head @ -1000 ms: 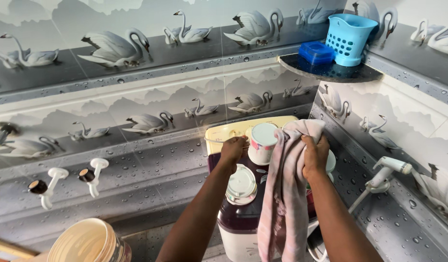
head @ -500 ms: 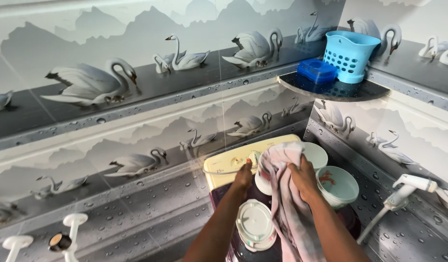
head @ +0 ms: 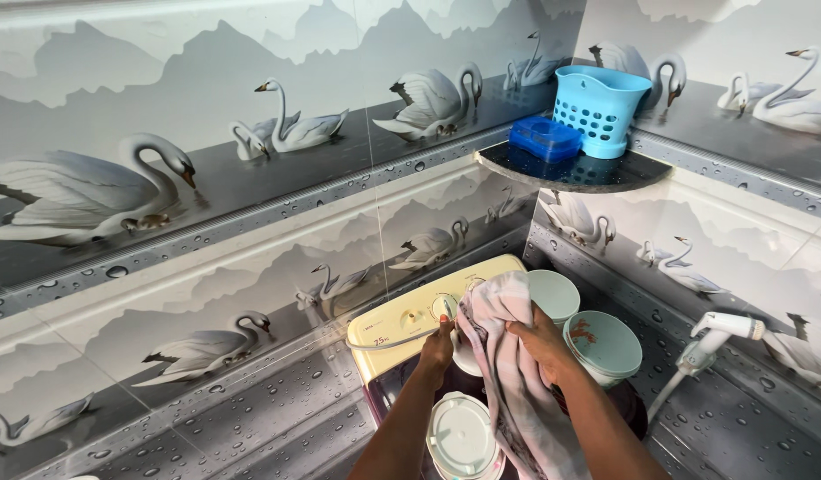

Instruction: The person dries several ceramic cups and a small bowl with a pink cloth in a bathroom. After drying the items, the person wipes the window sill and a wall-mounted towel bar with the same cloth.

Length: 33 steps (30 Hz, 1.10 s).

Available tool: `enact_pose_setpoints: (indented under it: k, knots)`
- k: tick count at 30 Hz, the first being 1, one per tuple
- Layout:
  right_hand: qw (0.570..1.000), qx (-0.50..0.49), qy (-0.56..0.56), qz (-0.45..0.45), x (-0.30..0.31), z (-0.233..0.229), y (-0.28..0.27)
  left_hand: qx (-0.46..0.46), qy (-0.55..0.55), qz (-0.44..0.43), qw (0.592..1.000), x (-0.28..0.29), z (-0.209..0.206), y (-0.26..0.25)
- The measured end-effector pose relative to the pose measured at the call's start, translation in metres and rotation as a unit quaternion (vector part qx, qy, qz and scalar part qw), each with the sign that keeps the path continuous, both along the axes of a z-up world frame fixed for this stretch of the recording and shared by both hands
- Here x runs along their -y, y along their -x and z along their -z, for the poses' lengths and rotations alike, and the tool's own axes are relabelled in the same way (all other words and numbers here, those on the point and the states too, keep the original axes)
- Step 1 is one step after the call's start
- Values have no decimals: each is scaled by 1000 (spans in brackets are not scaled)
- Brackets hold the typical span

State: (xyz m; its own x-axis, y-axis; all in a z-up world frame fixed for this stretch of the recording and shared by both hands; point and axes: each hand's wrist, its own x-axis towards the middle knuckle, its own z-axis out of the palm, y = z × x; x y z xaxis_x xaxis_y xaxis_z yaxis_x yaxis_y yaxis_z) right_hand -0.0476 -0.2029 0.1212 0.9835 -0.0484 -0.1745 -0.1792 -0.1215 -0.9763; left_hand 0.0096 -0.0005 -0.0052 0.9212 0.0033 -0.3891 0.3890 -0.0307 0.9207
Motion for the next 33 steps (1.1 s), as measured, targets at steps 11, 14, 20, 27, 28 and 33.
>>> enact_pose_setpoints:
  k: [11,14,20,27,28,33]
  knots:
    - [987,63,-143,41,26,-15,12,58,125,-86,987,-4,-67,43]
    - [980,92,-176,33,44,-23,19,119,166,-48,978,0,-80,54]
    - [964,102,-246,17,78,-50,50,125,261,-128,949,18,-134,101]
    - [960,134,-239,-50,139,-82,106,172,286,-146,931,41,-177,151]
    - [969,143,-193,-49,153,-90,116,189,283,-119,933,42,-181,160]
    - [974,150,-153,-69,231,-121,167,182,206,-39,961,66,-199,219]
